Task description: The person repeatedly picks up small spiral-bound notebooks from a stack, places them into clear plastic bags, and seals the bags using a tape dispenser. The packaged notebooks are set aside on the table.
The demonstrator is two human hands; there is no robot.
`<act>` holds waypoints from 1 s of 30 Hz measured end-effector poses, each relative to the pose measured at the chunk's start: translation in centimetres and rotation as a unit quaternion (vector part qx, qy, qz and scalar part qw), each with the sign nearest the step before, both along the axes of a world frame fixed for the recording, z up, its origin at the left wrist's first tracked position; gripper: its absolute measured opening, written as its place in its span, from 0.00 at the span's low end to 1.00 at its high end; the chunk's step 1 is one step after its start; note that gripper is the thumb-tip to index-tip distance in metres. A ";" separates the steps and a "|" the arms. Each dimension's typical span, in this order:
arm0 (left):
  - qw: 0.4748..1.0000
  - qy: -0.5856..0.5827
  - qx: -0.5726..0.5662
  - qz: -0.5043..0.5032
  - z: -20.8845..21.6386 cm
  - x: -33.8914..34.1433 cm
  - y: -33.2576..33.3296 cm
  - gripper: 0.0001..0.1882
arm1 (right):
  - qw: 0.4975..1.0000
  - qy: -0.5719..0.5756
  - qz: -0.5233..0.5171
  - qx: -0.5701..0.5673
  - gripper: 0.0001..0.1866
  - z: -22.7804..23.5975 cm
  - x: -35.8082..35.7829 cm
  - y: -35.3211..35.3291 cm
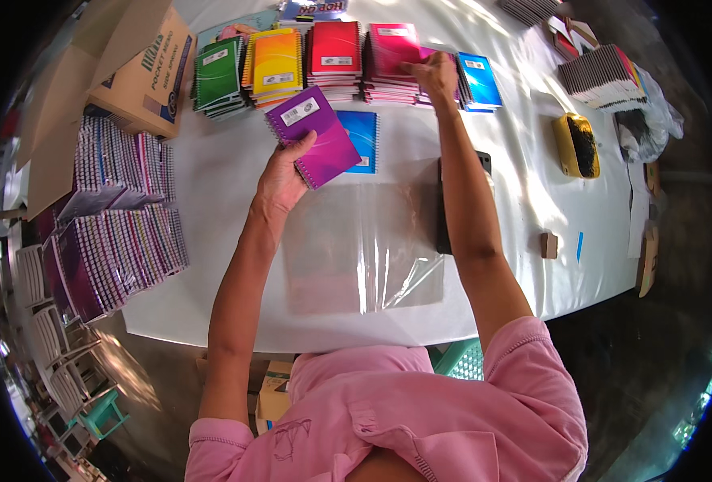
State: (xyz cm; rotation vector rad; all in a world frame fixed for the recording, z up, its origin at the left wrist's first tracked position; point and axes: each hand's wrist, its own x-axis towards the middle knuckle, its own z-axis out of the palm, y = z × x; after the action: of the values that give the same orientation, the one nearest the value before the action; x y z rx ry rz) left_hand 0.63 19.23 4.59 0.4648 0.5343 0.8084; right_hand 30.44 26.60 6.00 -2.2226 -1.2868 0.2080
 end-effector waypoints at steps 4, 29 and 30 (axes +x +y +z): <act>1.000 0.005 -0.010 -0.019 -0.9 -1.3 0.7 0.29 | 0.996 -0.043 -0.005 0.082 0.19 1.8 1.9 0.1; 0.992 0.032 -0.120 -0.007 -3.9 -7.6 -1.1 0.33 | 0.922 -0.142 0.302 0.196 0.19 5.4 -10.4 1.1; 0.993 0.029 -0.115 -0.009 -4.1 -7.6 -1.1 0.34 | 0.903 -0.162 0.336 0.212 0.16 5.3 -10.1 1.1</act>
State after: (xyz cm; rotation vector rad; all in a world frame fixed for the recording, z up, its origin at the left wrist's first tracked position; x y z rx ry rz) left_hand -6.96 18.11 0.51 0.2798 0.6677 0.7075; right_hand 20.35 27.65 11.30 -1.4179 -2.0275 -0.1892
